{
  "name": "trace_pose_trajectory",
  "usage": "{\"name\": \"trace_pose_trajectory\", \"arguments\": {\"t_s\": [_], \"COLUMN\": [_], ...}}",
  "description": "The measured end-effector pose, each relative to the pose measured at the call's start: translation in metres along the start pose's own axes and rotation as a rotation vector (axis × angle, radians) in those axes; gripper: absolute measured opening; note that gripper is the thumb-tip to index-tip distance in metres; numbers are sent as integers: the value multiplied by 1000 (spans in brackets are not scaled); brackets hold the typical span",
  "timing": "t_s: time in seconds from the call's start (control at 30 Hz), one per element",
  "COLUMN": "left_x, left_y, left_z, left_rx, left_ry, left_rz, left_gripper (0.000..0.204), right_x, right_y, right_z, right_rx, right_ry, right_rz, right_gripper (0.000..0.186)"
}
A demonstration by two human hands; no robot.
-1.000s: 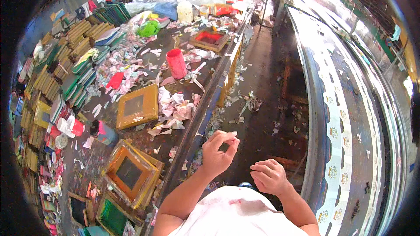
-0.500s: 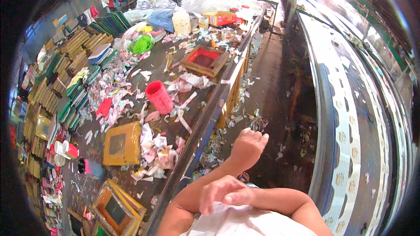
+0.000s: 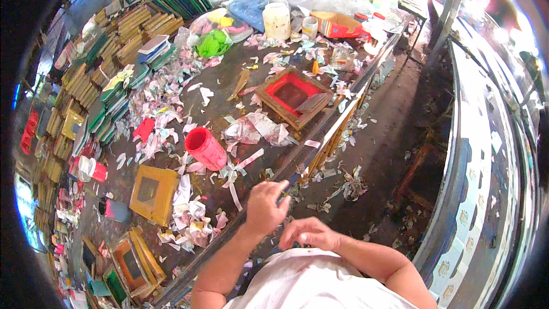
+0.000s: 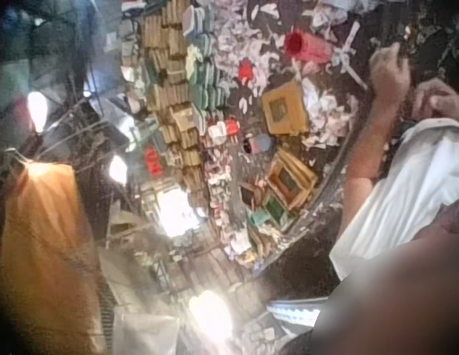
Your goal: The person moves through a cluttered workshop, picks up a wooden screen-printing frame, and uses a squeegee to spread green and red ink across the mesh. They then carry the frame outside and rinse it with a hose before returning indoors.
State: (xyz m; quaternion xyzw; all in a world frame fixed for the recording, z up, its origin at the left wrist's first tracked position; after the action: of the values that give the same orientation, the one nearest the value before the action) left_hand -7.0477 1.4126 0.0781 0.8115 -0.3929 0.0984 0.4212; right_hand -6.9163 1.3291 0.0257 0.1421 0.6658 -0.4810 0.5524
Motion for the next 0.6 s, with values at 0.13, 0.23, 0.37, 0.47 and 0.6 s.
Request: {"name": "trace_pose_trajectory", "arguments": {"t_s": [0.13, 0.23, 0.37, 0.47, 0.6], "left_x": [-60, -86, -117, -127, -155], "left_y": [-13, -44, -107, -144, -184], "left_z": [-34, -71, -114, -135, -167], "left_rx": [127, 302, 352, 356, 415], "left_ry": [238, 275, 532, 572, 610], "left_rz": [164, 268, 561, 512, 390], "left_gripper": [49, 54, 65, 72, 80], "right_x": [-19, -35, -56, -85, -121], "right_y": [90, 147, 190, 207, 240], "right_z": [-27, -36, -40, -44, -54], "right_rx": [338, 662, 881, 896, 863], "right_ry": [0, 39, 58, 185, 281], "right_rz": [144, 230, 351, 651, 874], "right_gripper": [27, 23, 20, 9, 8]}}
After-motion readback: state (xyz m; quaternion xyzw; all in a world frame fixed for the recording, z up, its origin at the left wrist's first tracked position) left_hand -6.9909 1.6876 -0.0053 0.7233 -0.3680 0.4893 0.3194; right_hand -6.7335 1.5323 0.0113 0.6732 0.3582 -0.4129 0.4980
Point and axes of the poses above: each hand's wrist, its own z-axis away from the middle knuckle, its own y-axis out of the back of the hand, x = y × z, the point moved 7 cm from there along -z, towards the middle knuckle, and after that the axes turned 13 degrees about x, right-handed, at the moved point
